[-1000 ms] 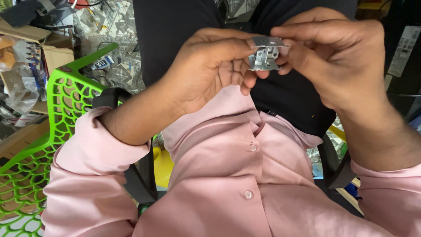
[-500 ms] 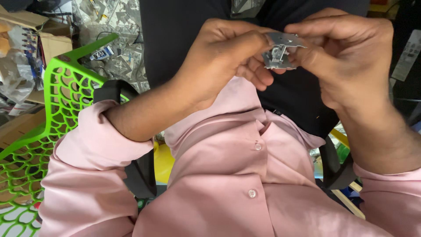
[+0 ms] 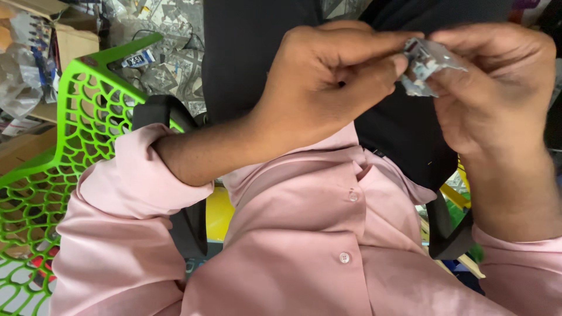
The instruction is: The person sits in a chair and works on a small galvanized metal bracket resting on their lap, using a screwdriver to unscrew and separate its parts. They manipulate the bracket pieces by hand, briefly reach toward the cluttered workbench, and continue fitting the bracket components together.
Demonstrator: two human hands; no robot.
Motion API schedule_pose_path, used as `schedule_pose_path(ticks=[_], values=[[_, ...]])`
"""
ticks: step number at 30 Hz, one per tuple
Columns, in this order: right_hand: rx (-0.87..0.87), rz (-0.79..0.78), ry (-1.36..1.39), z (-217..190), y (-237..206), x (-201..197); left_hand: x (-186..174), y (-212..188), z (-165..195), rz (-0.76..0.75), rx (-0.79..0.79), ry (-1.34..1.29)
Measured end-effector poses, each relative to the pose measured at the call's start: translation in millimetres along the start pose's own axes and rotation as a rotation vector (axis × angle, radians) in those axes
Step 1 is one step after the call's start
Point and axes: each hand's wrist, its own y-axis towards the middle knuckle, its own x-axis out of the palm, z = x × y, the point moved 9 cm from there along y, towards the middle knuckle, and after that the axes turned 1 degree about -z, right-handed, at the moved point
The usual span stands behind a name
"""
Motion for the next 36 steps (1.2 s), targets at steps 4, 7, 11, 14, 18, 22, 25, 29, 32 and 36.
schedule_pose_path(ticks=[4,7,11,14,18,22,25,29,32,36], values=[[0.056,0.005,0.09,14.0,-2.8,-3.8,-6.8,-3.4,13.7,0.062,0.09,0.143],[0.065,-0.012,0.113,18.8,-3.6,-5.5,-8.1,-5.6,18.2,0.061,0.12,0.192],[0.071,-0.001,0.101,22.9,-6.3,-8.7,-8.8,-8.2,20.4,0.044,0.163,0.236],[0.077,-0.002,0.081,26.2,-8.5,-9.0,-9.9,-9.7,17.3,0.049,0.147,0.209],[0.094,0.014,0.086,31.3,-8.6,-10.9,-10.8,-10.4,17.4,0.066,0.149,0.244],[0.152,0.017,0.153,37.7,-7.4,-11.3,-14.9,-6.0,13.4,0.1,0.119,0.236],[0.217,0.068,0.213,42.4,-9.3,-14.7,-17.0,-4.1,6.3,0.076,0.074,0.157],[0.251,0.071,0.252,47.2,-8.2,-13.7,-18.9,-5.1,-5.6,0.094,-0.017,0.083],[0.258,0.057,0.259,51.1,-6.0,-12.8,-20.8,-4.8,-3.6,0.115,0.011,0.1],[0.246,0.012,0.305,49.5,-5.0,-10.9,-21.0,-4.8,2.9,0.135,0.046,0.123]])
